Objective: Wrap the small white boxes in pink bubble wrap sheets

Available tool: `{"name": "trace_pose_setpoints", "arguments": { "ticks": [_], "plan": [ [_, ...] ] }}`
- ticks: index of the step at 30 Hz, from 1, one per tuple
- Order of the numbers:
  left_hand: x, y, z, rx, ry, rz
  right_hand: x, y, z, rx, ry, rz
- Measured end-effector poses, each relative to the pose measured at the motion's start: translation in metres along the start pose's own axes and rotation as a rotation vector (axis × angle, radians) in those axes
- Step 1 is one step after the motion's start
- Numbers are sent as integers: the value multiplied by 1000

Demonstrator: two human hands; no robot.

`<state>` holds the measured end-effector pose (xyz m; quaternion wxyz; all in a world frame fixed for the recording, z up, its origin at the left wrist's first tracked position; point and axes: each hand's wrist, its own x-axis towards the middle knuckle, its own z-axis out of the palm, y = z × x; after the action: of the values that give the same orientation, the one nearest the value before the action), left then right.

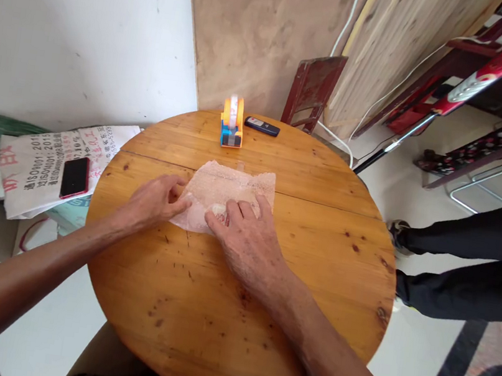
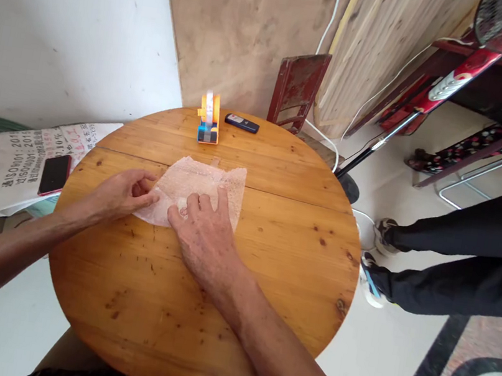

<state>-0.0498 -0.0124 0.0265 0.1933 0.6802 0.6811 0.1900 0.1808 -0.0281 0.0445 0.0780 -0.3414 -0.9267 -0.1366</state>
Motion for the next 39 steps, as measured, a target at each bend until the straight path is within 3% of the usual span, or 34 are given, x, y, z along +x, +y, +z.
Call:
{"name": "trace_pose_setpoints", "arguments": {
  "ticks": [5, 10, 13, 16, 20, 25, 30, 32, 36, 39],
  "plan": [
    [-7, -2, -11, -44, -72, -132, 2, -1, 1, 1, 5, 6],
    [-1, 8, -4, -507, -207, -278, 2, -1, 3, 24, 14, 14],
    [-2, 20, -2, -756, -200, -354, 2, -1, 5, 41, 29, 12],
    [-5, 37, 0, -923, -174, -363, 2, -1, 4, 43, 46, 6],
    [-2, 55, 5, -1081, -245, -358, 3, -2, 1, 58, 50, 17],
    [0, 62, 10, -1007, -266, -318, 3, -3, 1, 108, 80, 61],
    [3, 57, 10, -809, -73, -245, 1, -2, 1, 109, 81, 60],
    [5, 53, 10, -812, -51, -253, 1, -1, 0, 103, 74, 50],
    [8, 50, 13, -857, -83, -277, 1, 0, -1, 98, 61, 39],
    [9, 56, 13, -871, -182, -230, 3, 3, -2, 123, 34, 41]
  ]
}}
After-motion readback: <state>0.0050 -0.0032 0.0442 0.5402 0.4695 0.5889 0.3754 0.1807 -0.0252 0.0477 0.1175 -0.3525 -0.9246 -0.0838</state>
